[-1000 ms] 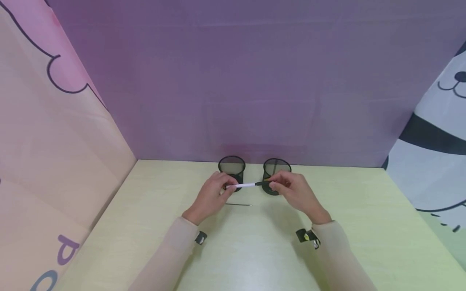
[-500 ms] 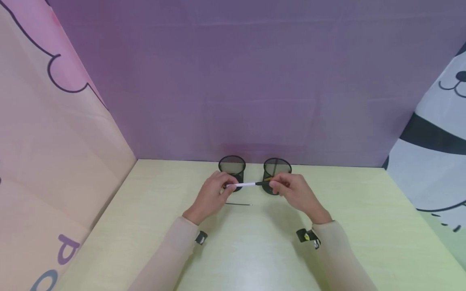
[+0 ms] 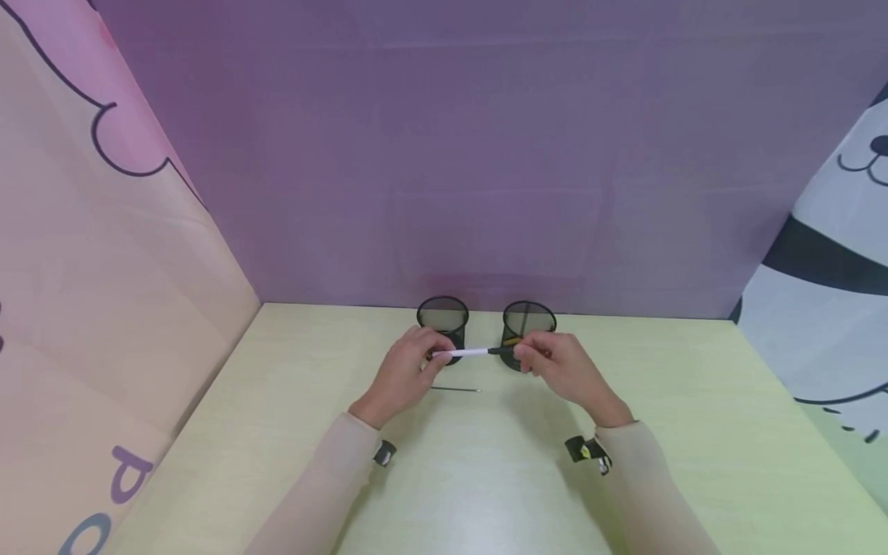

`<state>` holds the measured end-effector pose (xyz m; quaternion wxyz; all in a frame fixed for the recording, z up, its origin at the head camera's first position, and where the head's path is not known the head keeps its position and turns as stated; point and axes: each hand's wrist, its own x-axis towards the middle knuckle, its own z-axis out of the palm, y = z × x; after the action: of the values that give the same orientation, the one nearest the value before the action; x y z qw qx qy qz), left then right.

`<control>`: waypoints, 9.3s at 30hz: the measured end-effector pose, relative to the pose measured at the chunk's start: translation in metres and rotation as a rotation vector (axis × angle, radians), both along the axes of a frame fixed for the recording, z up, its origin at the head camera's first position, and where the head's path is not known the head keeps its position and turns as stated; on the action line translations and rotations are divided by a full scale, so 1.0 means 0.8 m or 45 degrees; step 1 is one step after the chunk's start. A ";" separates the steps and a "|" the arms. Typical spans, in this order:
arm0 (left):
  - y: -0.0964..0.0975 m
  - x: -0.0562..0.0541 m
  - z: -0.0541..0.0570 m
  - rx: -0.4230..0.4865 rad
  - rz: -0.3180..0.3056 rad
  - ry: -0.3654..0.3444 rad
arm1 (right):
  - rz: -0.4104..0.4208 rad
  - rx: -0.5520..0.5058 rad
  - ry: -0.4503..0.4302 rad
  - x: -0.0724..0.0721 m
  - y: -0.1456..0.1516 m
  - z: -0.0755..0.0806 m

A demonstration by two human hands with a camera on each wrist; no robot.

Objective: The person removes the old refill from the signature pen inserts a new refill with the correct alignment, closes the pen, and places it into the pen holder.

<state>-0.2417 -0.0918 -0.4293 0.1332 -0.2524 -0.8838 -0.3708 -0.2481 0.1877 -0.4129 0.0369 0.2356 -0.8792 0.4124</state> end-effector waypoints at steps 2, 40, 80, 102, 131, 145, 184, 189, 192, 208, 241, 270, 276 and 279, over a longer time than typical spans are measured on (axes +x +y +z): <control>0.000 0.000 0.000 0.000 -0.002 0.007 | 0.006 -0.001 -0.001 0.000 0.000 0.000; 0.002 0.001 0.000 0.005 0.011 0.032 | 0.005 0.010 -0.096 -0.003 0.000 -0.002; -0.004 -0.002 0.001 0.046 0.038 0.024 | -0.010 -0.048 -0.075 -0.001 0.003 0.001; -0.001 0.001 0.001 0.063 0.050 0.016 | 0.023 0.001 -0.066 -0.002 0.003 0.000; 0.004 0.002 0.003 0.062 0.027 0.013 | 0.037 0.060 0.003 0.000 0.000 0.002; 0.005 0.002 0.002 0.063 0.029 0.023 | 0.017 0.039 -0.025 -0.001 0.002 -0.001; 0.004 0.000 0.000 0.056 0.014 0.048 | 0.052 0.037 -0.024 -0.002 0.000 -0.001; 0.004 0.002 0.002 0.056 0.012 0.049 | 0.052 0.047 -0.010 -0.002 -0.001 -0.004; 0.004 0.002 0.002 0.062 0.009 0.048 | 0.048 0.041 -0.016 -0.002 -0.001 -0.004; 0.003 0.001 0.002 0.037 0.050 0.076 | 0.053 -0.116 -0.121 0.000 0.004 -0.002; 0.004 0.002 0.002 0.045 -0.005 0.095 | 0.045 0.044 -0.020 0.000 -0.004 -0.002; 0.001 0.001 0.003 0.033 0.066 0.058 | 0.077 -0.092 -0.078 0.002 0.000 0.002; 0.002 0.002 0.004 0.034 0.052 0.074 | 0.121 -0.056 0.003 0.000 0.000 0.000; 0.002 0.003 0.004 0.036 0.054 0.075 | 0.147 -0.043 0.038 0.001 -0.001 -0.001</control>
<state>-0.2396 -0.0898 -0.4262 0.1707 -0.2426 -0.8792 -0.3728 -0.2476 0.1873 -0.4135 0.0304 0.2913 -0.8564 0.4252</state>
